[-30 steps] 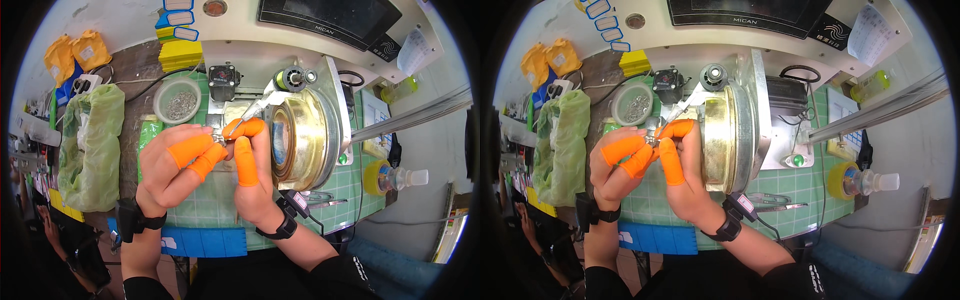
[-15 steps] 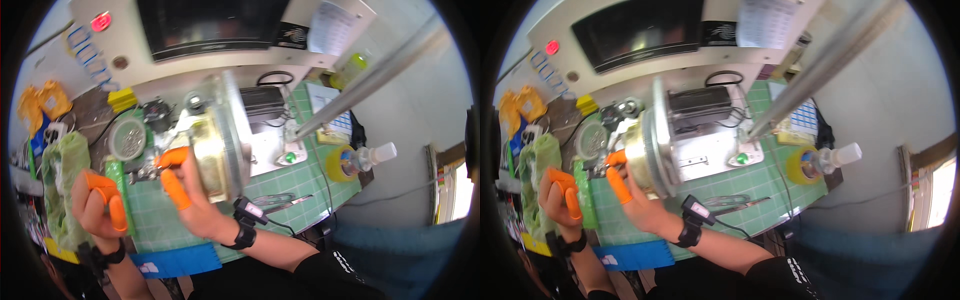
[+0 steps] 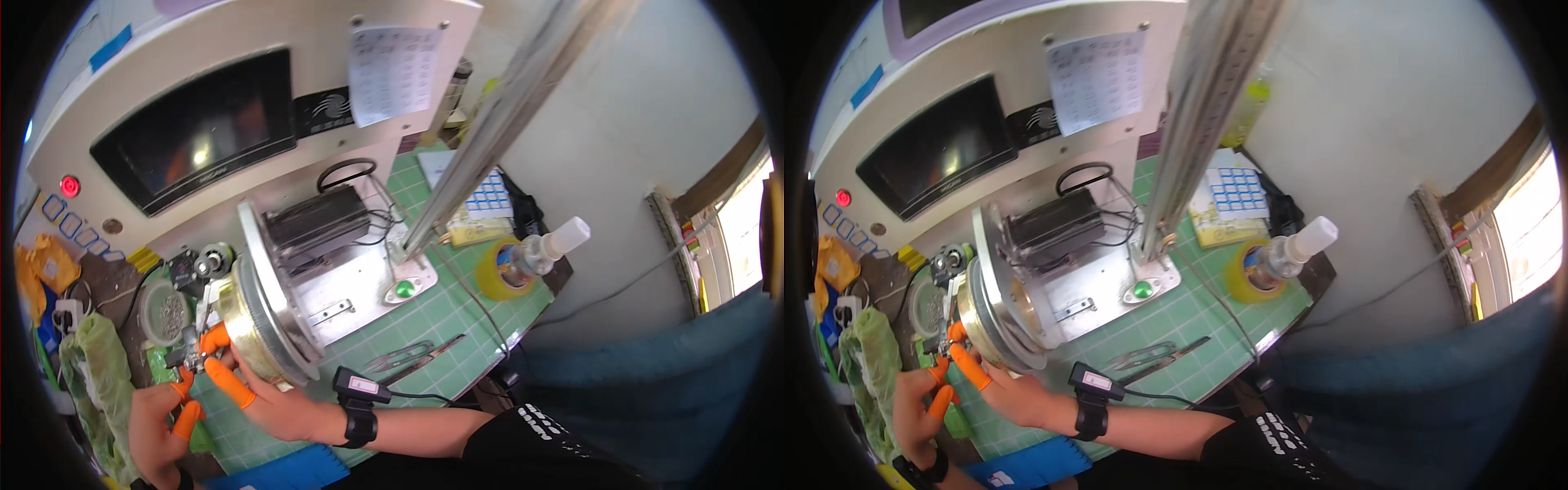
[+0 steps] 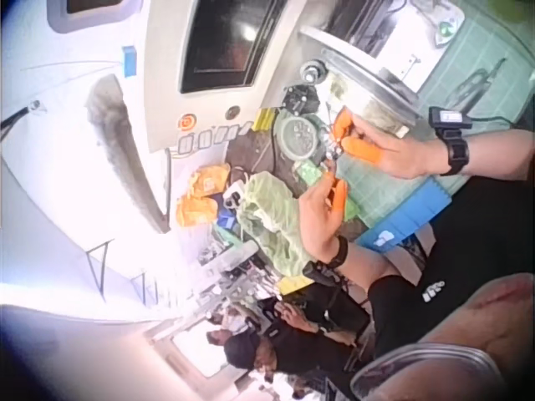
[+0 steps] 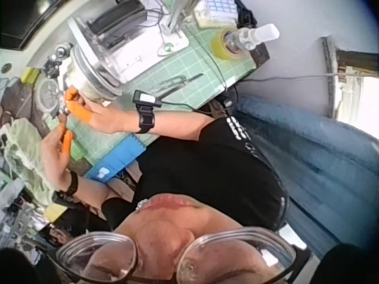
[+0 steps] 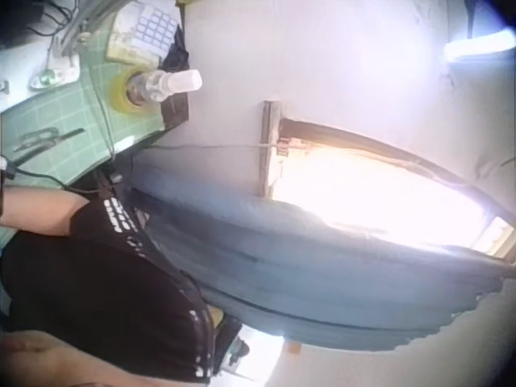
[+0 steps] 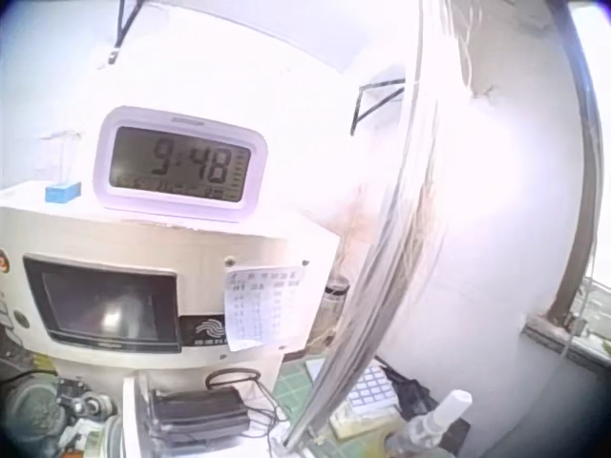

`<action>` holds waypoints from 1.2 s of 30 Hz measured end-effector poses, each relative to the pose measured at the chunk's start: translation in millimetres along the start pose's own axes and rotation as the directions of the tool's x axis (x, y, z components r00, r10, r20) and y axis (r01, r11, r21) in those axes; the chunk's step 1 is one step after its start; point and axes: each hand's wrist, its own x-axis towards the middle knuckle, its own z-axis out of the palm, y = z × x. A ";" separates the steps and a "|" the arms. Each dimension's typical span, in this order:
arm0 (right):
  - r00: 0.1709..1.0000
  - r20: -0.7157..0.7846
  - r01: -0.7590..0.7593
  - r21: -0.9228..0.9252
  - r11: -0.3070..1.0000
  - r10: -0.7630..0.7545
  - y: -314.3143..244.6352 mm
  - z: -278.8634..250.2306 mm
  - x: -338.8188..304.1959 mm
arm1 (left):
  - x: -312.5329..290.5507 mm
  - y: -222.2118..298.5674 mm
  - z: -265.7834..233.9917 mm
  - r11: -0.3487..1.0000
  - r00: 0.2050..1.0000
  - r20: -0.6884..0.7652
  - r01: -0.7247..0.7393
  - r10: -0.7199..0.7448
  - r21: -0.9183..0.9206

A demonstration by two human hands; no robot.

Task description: Assembling precision components using an assembly machine, tweezers, and adhesive.

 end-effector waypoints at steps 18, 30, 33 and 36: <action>0.945 0.321 -0.012 0.224 0.974 -0.062 -100.6 -86.1 -69.0 | -57.4 57.2 15.2 0.989 0.998 0.001 0.058 -0.059 0.139; 0.827 0.297 0.267 0.538 0.800 -0.476 -201.2 -209.5 -77.1 | -32.3 168.7 43.6 0.920 0.819 -0.455 -0.207 0.349 0.333; 0.882 0.222 0.200 0.620 0.758 -0.415 -195.8 -224.6 -85.4 | -23.4 162.3 46.9 0.969 0.910 -0.333 -0.242 0.245 0.052; 0.941 0.008 0.258 0.628 0.734 -0.337 -191.4 -226.8 -114.9 | -18.6 159.0 44.9 0.930 0.904 -0.222 -0.340 0.364 0.140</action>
